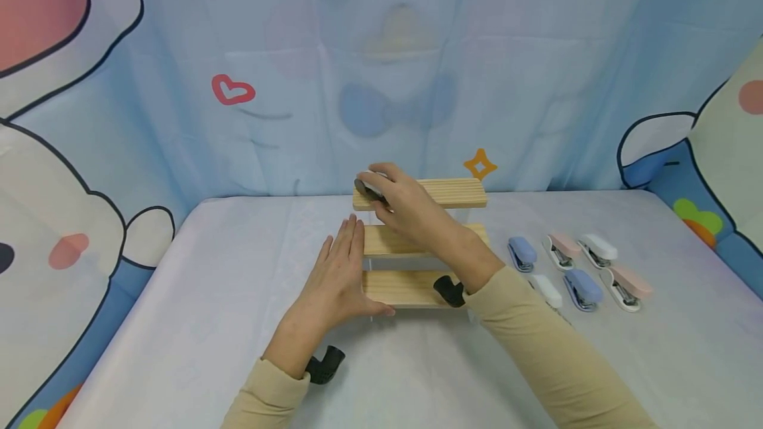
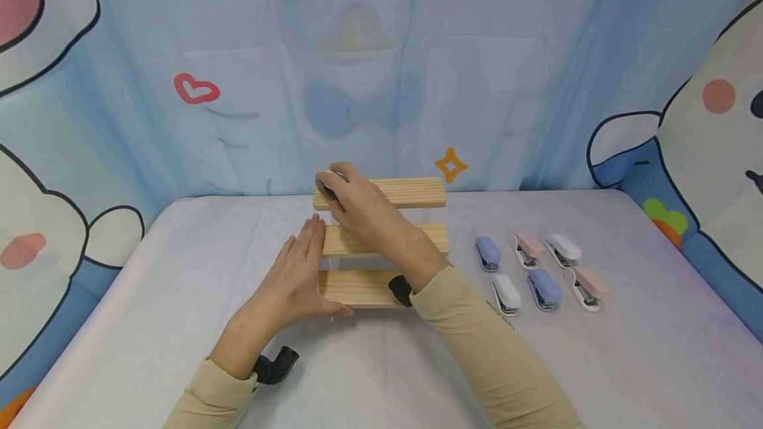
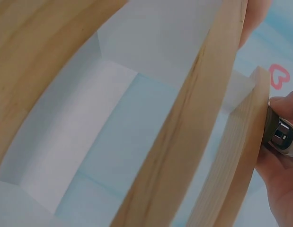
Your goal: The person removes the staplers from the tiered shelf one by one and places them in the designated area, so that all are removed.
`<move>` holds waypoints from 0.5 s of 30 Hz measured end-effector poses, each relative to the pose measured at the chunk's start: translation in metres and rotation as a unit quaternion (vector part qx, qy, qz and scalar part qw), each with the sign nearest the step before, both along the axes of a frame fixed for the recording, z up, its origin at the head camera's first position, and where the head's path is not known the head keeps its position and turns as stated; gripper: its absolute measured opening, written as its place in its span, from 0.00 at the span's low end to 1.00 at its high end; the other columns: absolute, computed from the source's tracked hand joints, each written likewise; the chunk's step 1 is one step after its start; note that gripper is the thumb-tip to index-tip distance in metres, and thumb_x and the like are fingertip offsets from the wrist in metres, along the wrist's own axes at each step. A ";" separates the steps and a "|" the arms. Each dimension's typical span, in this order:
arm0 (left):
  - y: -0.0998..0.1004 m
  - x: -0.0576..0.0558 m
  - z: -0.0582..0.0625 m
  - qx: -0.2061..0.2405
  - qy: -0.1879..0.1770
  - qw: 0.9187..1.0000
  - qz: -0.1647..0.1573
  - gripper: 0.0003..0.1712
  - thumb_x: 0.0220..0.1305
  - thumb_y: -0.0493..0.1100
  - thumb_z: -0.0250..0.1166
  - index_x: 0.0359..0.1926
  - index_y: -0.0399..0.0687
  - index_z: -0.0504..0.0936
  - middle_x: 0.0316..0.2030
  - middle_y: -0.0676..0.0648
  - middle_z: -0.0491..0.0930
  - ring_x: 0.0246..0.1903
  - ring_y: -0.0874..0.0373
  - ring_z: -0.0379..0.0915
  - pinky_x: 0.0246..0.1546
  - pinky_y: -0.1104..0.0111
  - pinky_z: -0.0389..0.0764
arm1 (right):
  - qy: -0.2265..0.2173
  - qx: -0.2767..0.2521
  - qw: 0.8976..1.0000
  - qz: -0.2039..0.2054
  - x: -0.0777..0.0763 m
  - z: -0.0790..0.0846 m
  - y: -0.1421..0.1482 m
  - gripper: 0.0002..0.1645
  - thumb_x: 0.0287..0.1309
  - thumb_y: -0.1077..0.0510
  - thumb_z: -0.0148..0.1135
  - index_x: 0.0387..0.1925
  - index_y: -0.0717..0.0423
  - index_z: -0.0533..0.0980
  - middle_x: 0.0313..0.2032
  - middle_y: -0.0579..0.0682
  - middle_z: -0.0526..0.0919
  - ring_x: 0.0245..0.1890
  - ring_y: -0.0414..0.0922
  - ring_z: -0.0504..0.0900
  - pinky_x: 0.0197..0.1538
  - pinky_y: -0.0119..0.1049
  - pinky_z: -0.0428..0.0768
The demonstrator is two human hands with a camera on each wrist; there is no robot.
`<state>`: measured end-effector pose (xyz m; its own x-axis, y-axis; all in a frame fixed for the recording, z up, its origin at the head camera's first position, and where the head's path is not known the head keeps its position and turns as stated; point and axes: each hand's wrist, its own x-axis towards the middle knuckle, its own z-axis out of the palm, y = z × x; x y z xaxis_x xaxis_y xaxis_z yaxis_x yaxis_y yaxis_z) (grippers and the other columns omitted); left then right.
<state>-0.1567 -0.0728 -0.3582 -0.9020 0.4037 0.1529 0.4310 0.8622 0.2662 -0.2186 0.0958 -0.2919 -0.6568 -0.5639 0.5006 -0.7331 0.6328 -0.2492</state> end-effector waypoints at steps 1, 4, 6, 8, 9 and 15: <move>0.000 0.000 0.000 0.000 -0.001 1.000 0.000 0.83 0.34 0.70 0.80 0.77 0.34 0.41 0.79 0.37 0.39 0.79 0.46 0.36 0.77 0.48 0.49 | -0.001 0.000 1.000 0.000 0.000 0.000 0.000 0.26 0.63 0.69 0.59 0.63 0.65 0.72 0.62 0.66 0.72 0.59 0.59 0.78 0.56 0.49 0.82; 0.000 0.000 0.000 0.001 -0.004 1.000 0.001 0.83 0.34 0.70 0.79 0.78 0.34 0.40 0.79 0.37 0.39 0.79 0.46 0.36 0.77 0.49 0.49 | -0.003 0.000 1.000 -0.004 0.001 0.000 0.002 0.27 0.63 0.69 0.60 0.64 0.65 0.71 0.63 0.66 0.71 0.59 0.60 0.78 0.56 0.49 0.82; 0.000 0.000 0.000 0.000 -0.006 1.000 0.001 0.84 0.35 0.71 0.79 0.78 0.35 0.39 0.79 0.38 0.38 0.79 0.47 0.35 0.77 0.49 0.48 | -0.002 -0.003 1.000 -0.005 0.002 0.000 0.003 0.27 0.64 0.69 0.60 0.64 0.65 0.71 0.63 0.67 0.71 0.59 0.61 0.78 0.55 0.50 0.82; 0.000 0.000 -0.001 0.000 -0.006 1.000 0.001 0.84 0.34 0.71 0.79 0.78 0.35 0.39 0.79 0.38 0.38 0.79 0.47 0.35 0.77 0.49 0.49 | 0.001 -0.007 1.000 -0.005 0.003 0.000 0.005 0.27 0.64 0.69 0.60 0.64 0.65 0.71 0.64 0.67 0.71 0.58 0.61 0.78 0.54 0.50 0.83; 0.000 0.000 -0.001 0.000 -0.006 1.000 0.001 0.84 0.34 0.71 0.79 0.78 0.35 0.39 0.79 0.38 0.38 0.79 0.47 0.35 0.77 0.49 0.48 | 0.003 -0.010 1.000 -0.004 0.003 0.000 0.006 0.27 0.63 0.69 0.60 0.64 0.65 0.71 0.63 0.67 0.71 0.57 0.61 0.79 0.54 0.50 0.83; 0.000 -0.001 -0.001 -0.002 -0.008 1.000 0.003 0.84 0.34 0.71 0.79 0.78 0.35 0.40 0.79 0.38 0.38 0.79 0.47 0.35 0.78 0.49 0.48 | 0.023 -0.019 1.000 -0.003 0.005 0.001 0.013 0.27 0.61 0.70 0.61 0.63 0.66 0.71 0.62 0.68 0.72 0.56 0.61 0.79 0.51 0.50 0.84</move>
<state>-0.1574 -0.0730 -0.3591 -0.9065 0.3992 0.1373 0.4220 0.8658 0.2689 -0.2131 0.1090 -0.2911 -0.6360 -0.5402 0.5510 -0.7408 0.6274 -0.2399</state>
